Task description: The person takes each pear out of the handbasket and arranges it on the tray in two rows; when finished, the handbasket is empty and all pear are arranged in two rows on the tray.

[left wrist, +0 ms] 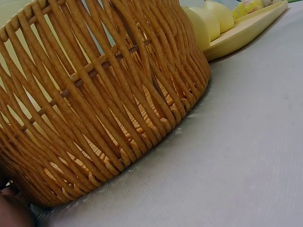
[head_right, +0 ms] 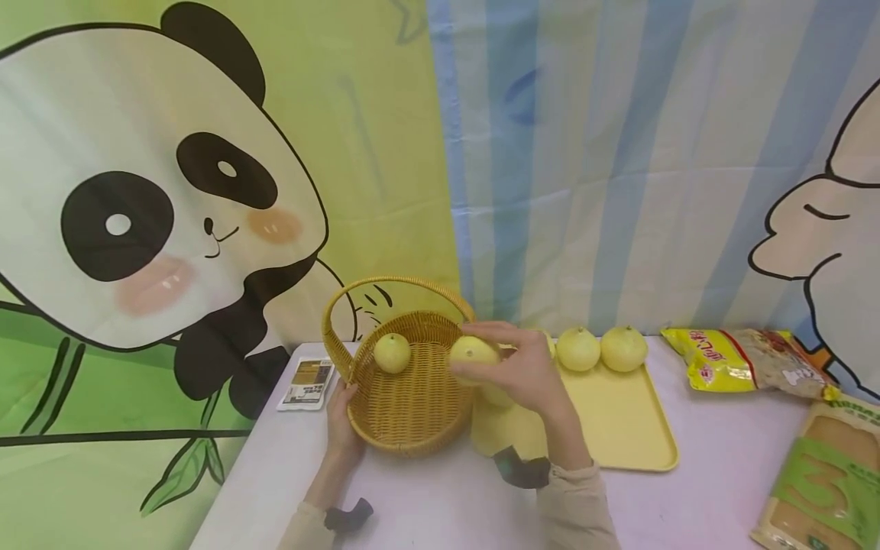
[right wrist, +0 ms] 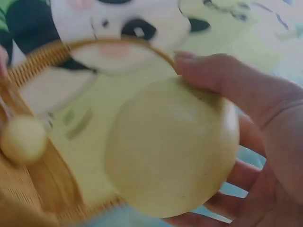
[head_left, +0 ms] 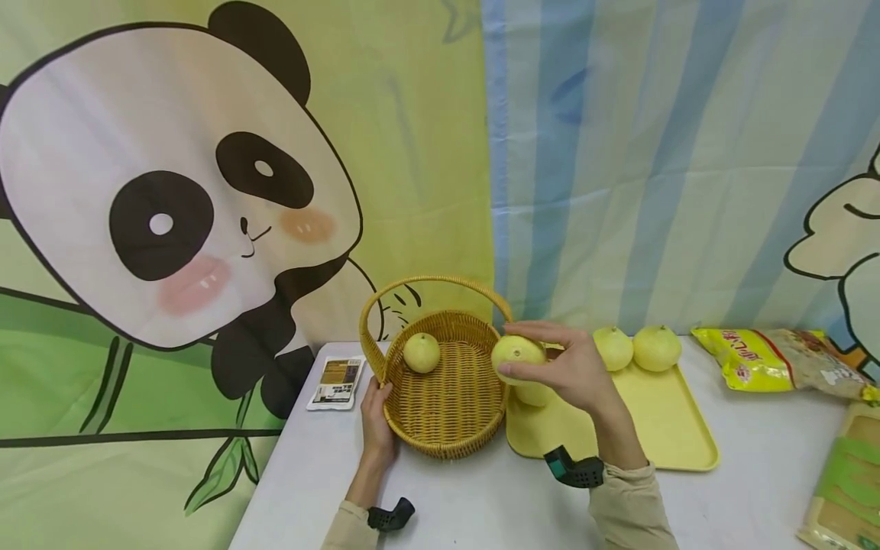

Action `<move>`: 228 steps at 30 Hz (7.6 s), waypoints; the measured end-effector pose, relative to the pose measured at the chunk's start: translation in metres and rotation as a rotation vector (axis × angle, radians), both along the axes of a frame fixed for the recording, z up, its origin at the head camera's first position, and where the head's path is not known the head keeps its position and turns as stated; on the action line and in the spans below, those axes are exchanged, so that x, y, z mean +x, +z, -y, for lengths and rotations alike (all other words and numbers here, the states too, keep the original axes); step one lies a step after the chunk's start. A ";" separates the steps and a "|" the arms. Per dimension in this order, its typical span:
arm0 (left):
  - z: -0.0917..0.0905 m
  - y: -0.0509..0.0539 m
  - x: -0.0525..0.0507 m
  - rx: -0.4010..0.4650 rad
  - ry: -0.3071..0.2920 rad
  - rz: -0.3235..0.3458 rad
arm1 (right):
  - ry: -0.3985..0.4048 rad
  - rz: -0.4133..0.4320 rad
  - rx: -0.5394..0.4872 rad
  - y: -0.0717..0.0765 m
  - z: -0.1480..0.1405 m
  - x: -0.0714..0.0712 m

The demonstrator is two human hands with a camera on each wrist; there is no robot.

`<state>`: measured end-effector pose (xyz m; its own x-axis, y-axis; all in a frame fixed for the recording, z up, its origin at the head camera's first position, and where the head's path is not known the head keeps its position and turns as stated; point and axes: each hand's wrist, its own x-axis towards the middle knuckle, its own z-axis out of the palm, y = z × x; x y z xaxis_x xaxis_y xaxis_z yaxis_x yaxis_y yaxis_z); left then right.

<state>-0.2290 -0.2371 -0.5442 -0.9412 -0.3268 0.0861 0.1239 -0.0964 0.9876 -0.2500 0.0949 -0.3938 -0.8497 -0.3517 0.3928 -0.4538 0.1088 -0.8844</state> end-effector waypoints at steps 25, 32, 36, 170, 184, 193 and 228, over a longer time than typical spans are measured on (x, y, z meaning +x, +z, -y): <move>0.002 -0.001 0.001 -0.010 -0.018 0.005 | -0.279 0.231 0.237 -0.069 -0.095 -0.033; 0.004 -0.002 0.000 0.006 -0.014 0.000 | -0.287 0.246 0.289 -0.080 -0.091 -0.041; 0.004 0.000 0.000 0.009 -0.017 0.012 | -0.302 0.255 0.321 -0.079 -0.088 -0.041; 0.000 0.000 -0.001 -0.045 0.030 -0.004 | 0.133 0.384 0.037 -0.024 0.141 -0.061; -0.004 0.002 -0.001 -0.044 0.000 0.006 | 0.305 0.182 -0.155 -0.019 0.059 -0.011; -0.005 -0.001 -0.003 -0.029 -0.005 0.017 | 0.233 0.091 -0.219 -0.027 -0.023 0.002; 0.002 0.002 -0.002 -0.014 -0.008 0.027 | -0.481 0.124 0.384 -0.087 -0.154 -0.025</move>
